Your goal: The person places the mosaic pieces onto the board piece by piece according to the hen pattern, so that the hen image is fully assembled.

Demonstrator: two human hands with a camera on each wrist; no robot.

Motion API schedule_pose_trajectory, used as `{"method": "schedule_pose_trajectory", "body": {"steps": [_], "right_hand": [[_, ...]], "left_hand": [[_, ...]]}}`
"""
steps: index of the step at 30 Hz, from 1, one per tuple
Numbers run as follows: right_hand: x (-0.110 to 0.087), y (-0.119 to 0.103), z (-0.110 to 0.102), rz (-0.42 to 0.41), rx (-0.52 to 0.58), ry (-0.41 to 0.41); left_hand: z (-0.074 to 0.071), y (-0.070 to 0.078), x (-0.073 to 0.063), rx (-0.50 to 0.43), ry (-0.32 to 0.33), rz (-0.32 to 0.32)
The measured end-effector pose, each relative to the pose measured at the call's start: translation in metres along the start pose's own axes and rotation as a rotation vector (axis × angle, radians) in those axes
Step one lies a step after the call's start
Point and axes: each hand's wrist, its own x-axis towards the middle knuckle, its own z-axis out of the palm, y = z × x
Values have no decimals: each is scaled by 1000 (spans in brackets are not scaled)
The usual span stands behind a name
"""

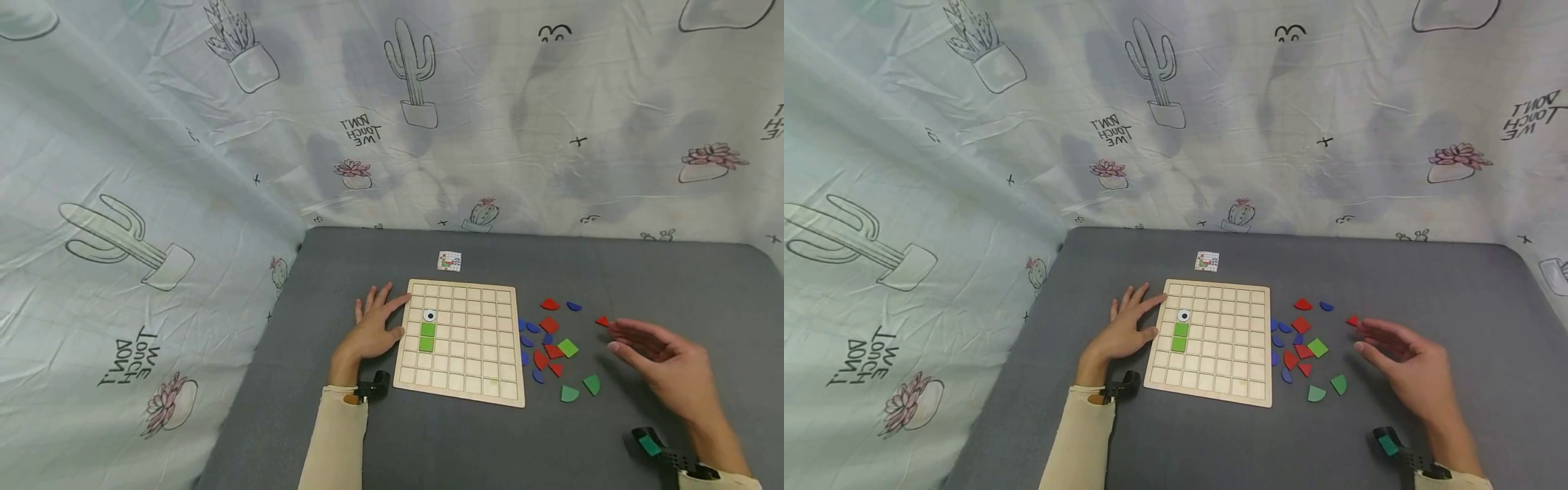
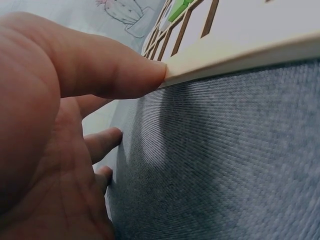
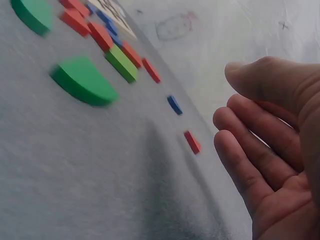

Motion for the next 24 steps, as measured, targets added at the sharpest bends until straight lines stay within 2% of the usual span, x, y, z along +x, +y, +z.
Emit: {"method": "schedule_pose_trajectory", "body": {"steps": [2,5,14,18,24], "right_hand": [[4,2,-1,17,-14,-6],[10,3,2,4,-42,-58],[39,1,30,-35,-101,-194],[54,0,39,-52,-165,-212],[73,-1,51,-70,-183,-230]], "left_hand": [[0,0,0,-3,-1,1],[0,-1,0,2,-5,-5],[-1,2,0,5,-5,-17],[-2,3,0,3,-5,-16],[-2,2,0,-4,1,-11]]}}
